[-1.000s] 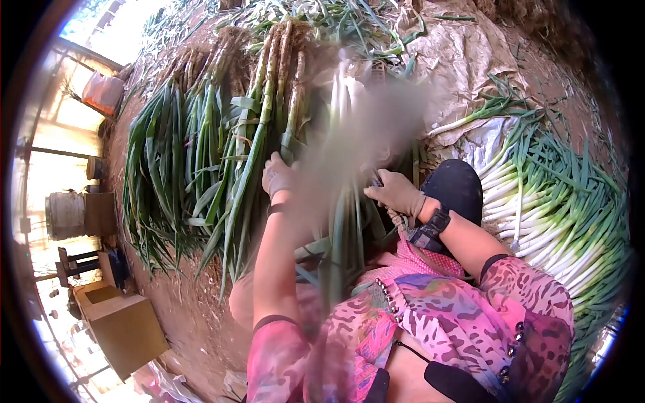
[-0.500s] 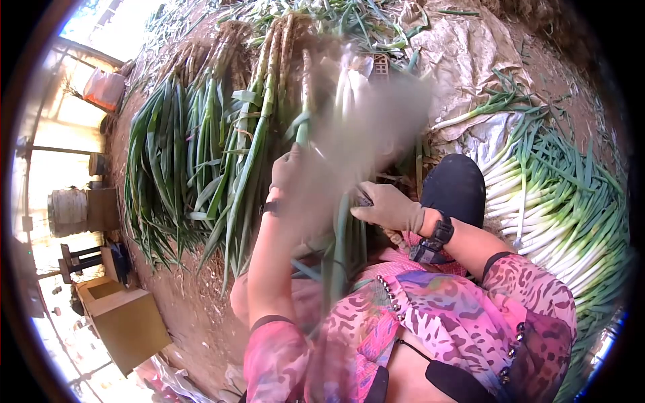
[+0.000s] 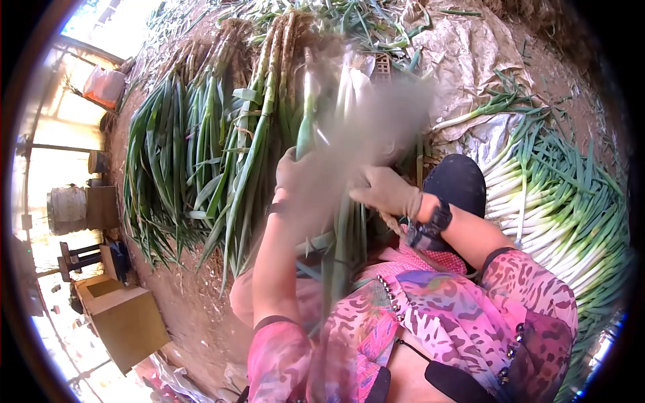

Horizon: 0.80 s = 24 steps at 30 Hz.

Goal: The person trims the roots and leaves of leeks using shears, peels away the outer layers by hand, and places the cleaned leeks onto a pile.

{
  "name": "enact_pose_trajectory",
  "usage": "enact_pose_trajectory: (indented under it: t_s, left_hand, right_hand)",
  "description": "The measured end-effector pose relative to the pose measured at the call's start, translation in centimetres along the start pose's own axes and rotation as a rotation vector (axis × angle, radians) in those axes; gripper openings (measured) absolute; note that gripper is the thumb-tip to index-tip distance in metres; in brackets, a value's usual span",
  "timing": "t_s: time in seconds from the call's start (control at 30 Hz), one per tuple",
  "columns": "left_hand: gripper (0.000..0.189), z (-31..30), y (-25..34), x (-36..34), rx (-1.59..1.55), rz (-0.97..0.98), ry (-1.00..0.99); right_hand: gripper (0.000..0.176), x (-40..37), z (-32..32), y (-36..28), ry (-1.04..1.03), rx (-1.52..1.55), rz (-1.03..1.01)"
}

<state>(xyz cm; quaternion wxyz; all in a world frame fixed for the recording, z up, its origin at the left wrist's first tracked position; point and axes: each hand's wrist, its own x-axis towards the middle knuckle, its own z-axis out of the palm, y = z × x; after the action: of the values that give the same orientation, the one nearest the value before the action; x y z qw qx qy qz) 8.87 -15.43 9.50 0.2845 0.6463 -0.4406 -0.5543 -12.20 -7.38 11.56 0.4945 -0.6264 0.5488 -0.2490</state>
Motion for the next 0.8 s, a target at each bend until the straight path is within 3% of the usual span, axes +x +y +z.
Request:
enact_pose_trajectory:
  t_s: [0.03,0.2,0.27,0.33,0.4,0.43,0.5,0.57,0.63,0.7,0.77,0.8]
  left_hand:
    - [0.037,-0.3,-0.1,0.5,-0.16,-0.04,-0.002]
    - [0.043,-1.0,-3.2,3.3,-0.26,-0.014,-0.06]
    - [0.043,-0.9,-4.1,4.3,-0.19,-0.044,-0.052]
    - [0.044,-0.6,-4.0,4.2,-0.209,-0.085,-0.04]
    - [0.044,0.3,-5.1,3.5,0.117,0.431,-0.067]
    - [0.044,0.4,-6.4,4.6,0.018,0.265,-0.095]
    - [0.043,0.8,-8.6,6.6,-0.192,-0.072,-0.095]
    - [0.042,1.7,-10.1,6.8,-0.186,-0.055,-0.089]
    - [0.042,2.3,-10.4,6.2,-0.161,-0.043,-0.113]
    - [0.042,3.2,-10.7,5.6,-0.195,-0.018,-0.124]
    - [0.046,4.0,-9.5,3.7,-0.046,-0.073,-0.125]
    - [0.048,4.5,-10.7,3.5,-0.084,-0.018,-0.129]
  right_hand:
    - [0.042,-0.9,0.0,-0.5,-0.039,-0.035,0.025]
    - [0.047,-0.6,0.7,0.2,-0.021,-0.126,0.017]
    - [0.044,1.9,1.5,2.5,0.06,-0.164,-0.052]
    - [0.045,8.2,3.5,9.5,0.131,-0.2,-0.184]
    - [0.047,11.3,1.8,8.7,0.112,-0.19,-0.065]
    - [0.048,11.2,-1.3,3.4,0.058,-0.163,0.118]
    - [0.052,14.3,-3.1,2.4,0.097,-0.295,0.196]
    - [0.051,15.0,-4.2,3.1,0.092,-0.261,0.164]
    - [0.05,16.1,-3.9,4.9,0.02,-0.459,0.02]
    - [0.049,16.0,-4.4,6.4,0.043,-0.454,0.038]
    - [0.048,14.0,-5.7,5.1,0.163,-0.243,0.215]
    - [0.047,14.5,-5.2,6.2,0.051,-0.555,0.033]
